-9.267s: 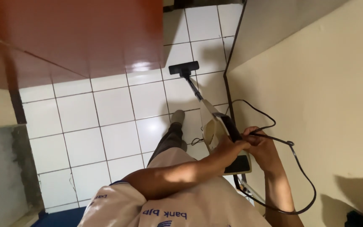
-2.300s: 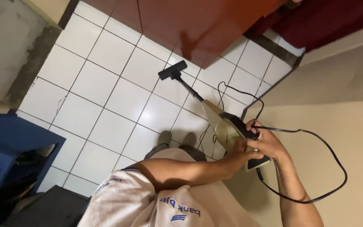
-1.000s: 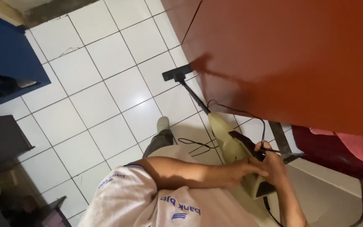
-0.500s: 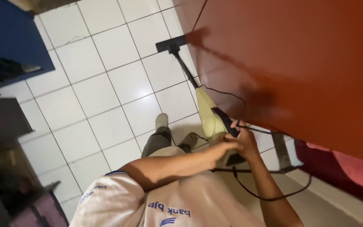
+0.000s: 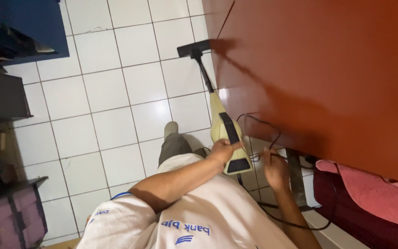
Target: The person gathers the power cord of a vacuum cleaner and winds it around the vacuum cleaner by hand.
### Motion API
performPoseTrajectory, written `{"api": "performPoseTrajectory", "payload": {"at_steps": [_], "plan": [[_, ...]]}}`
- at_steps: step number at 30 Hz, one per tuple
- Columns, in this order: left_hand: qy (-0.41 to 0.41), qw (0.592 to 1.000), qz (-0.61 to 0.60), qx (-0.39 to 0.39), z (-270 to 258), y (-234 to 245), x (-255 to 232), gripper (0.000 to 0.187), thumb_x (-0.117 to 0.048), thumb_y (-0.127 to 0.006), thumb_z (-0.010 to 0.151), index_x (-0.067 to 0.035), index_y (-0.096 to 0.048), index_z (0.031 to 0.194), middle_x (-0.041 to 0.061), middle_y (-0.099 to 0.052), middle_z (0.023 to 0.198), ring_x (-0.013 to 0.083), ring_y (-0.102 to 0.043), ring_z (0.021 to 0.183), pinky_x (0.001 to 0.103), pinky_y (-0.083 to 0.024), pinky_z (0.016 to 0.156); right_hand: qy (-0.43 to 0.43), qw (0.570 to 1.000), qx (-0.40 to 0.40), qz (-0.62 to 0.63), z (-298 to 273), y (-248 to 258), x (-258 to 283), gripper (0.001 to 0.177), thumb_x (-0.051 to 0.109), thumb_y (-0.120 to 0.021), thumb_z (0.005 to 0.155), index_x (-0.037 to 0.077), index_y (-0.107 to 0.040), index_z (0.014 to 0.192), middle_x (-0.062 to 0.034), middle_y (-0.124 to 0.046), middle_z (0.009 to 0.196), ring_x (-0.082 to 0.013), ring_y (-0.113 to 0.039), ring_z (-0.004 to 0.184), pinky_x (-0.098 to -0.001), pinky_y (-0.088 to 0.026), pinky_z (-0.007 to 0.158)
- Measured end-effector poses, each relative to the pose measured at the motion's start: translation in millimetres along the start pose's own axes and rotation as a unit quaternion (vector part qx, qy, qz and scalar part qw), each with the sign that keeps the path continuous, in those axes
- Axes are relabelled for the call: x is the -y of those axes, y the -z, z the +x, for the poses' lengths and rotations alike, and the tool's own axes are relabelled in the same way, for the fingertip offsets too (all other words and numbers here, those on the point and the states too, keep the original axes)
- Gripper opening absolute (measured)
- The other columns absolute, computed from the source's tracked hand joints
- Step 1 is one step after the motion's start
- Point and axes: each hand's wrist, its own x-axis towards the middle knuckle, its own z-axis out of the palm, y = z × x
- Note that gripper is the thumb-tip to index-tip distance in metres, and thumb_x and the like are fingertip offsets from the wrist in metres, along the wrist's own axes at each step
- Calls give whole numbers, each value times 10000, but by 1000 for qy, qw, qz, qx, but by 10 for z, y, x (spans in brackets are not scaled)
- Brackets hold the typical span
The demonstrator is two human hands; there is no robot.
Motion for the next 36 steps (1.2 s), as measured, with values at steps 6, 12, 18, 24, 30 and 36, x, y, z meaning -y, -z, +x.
{"api": "performPoseTrajectory", "payload": {"at_steps": [6,12,18,24,30,36], "plan": [[-26,999,-9,-43,81,70,-397,384,-258,-835,819,2,-618,1000,131,-704,861,201,-699,700,328,-606,618,-102,951,241,-166,-189,-504,-894,540,501,-388,1050,105,-749,1118,-168,-736,1117,-361,-691,1039,-439,-514,948],[-23,998,2,-65,242,303,-919,373,-245,-818,836,-2,-607,1026,111,-688,888,191,-709,719,313,-620,640,-177,941,270,-103,-252,-658,-795,481,465,-445,1033,95,-729,1152,-159,-725,1149,-342,-681,1064,-427,-513,952],[-45,996,-25,-67,549,558,-1428,348,-227,-816,830,-6,-608,1000,101,-679,845,192,-701,677,325,-613,604,-202,948,242,-49,-217,-900,-731,434,428,-502,1017,86,-709,1185,-150,-714,1181,-323,-671,1090,-416,-512,956],[-84,994,33,-57,1002,821,-1874,323,-272,-838,835,-79,-579,822,21,-589,691,128,-552,562,300,-503,510,-132,983,122,25,358,-650,214,405,392,-560,1001,76,-689,1219,-141,-703,1213,-305,-661,1115,-405,-511,960],[-112,982,132,-69,1294,1092,-2294,467,-378,-829,819,-117,-459,705,0,-478,600,129,-445,543,333,-419,520,152,976,-78,137,1211,-232,1834,406,345,-634,979,67,-657,1273,-152,-659,1288,-304,-620,1170,-407,-483,985],[-128,968,200,-85,1512,1329,-2744,444,-465,-807,778,-96,-561,746,31,-588,670,164,-553,608,355,-470,598,213,971,-27,107,1910,-444,3010,663,410,-760,880,26,-559,1380,-253,-575,1283,-420,-547,1199,-485,-450,988]]}}
